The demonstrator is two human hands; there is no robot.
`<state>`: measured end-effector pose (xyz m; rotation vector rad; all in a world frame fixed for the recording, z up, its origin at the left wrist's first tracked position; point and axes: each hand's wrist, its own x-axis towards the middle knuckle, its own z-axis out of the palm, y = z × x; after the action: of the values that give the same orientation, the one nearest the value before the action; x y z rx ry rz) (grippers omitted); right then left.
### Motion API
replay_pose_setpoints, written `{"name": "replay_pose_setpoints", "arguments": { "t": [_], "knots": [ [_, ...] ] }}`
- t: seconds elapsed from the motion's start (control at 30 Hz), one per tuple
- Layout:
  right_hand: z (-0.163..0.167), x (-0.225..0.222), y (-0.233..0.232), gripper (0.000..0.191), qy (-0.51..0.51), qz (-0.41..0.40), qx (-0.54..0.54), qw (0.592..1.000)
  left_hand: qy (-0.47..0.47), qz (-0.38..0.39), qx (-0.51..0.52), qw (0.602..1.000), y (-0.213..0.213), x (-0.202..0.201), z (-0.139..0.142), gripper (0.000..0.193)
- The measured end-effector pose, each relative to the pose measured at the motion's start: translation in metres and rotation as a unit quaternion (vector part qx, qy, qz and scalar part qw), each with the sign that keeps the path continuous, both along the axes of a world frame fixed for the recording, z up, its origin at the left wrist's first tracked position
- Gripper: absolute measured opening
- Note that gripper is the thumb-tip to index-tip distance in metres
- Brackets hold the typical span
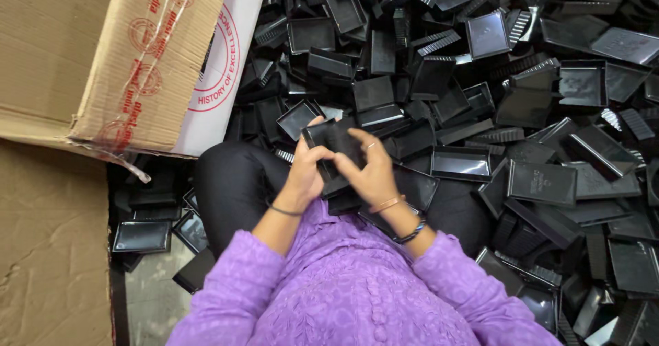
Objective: The person sits on the floor among a large pile of black plastic boxes and repeatedly picks up boxes, fits or closes them, and places them into an open cardboard carton beside them. They continue this one-at-a-time packing cycle throughout the episode, occasionally reaching across the pile to grab the next box.
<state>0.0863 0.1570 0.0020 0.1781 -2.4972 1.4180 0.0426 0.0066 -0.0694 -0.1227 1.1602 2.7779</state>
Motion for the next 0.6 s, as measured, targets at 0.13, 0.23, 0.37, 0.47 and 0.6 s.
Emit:
{"name": "replay_pose_setpoints", "arguments": {
  "t": [0.13, 0.23, 0.37, 0.47, 0.6],
  "knots": [
    [-0.010, 0.007, -0.023, 0.056, 0.034, 0.044, -0.012, 0.998, -0.104, 0.058, 0.045, 0.992, -0.014, 0.011, 0.029, 0.056],
    [-0.016, -0.002, -0.026, 0.056, -0.086, 0.100, -0.218, 0.967, -0.126, 0.047, 0.004, 0.991, -0.023, 0.006, 0.035, 0.072],
    [-0.023, -0.011, -0.027, 0.054, -0.156, 0.124, -0.313, 0.929, -0.050, 0.012, -0.092, 0.994, -0.013, 0.008, 0.021, 0.077],
    [-0.023, -0.001, -0.028, 0.058, -0.166, 0.105, -0.272, 0.942, -0.060, 0.032, -0.089, 0.994, -0.004, 0.010, 0.012, 0.070],
    [-0.010, 0.022, -0.025, 0.067, 0.051, 0.123, 0.051, 0.990, -0.184, 0.009, 0.021, 0.983, -0.010, 0.005, 0.022, 0.069]
  ]
}}
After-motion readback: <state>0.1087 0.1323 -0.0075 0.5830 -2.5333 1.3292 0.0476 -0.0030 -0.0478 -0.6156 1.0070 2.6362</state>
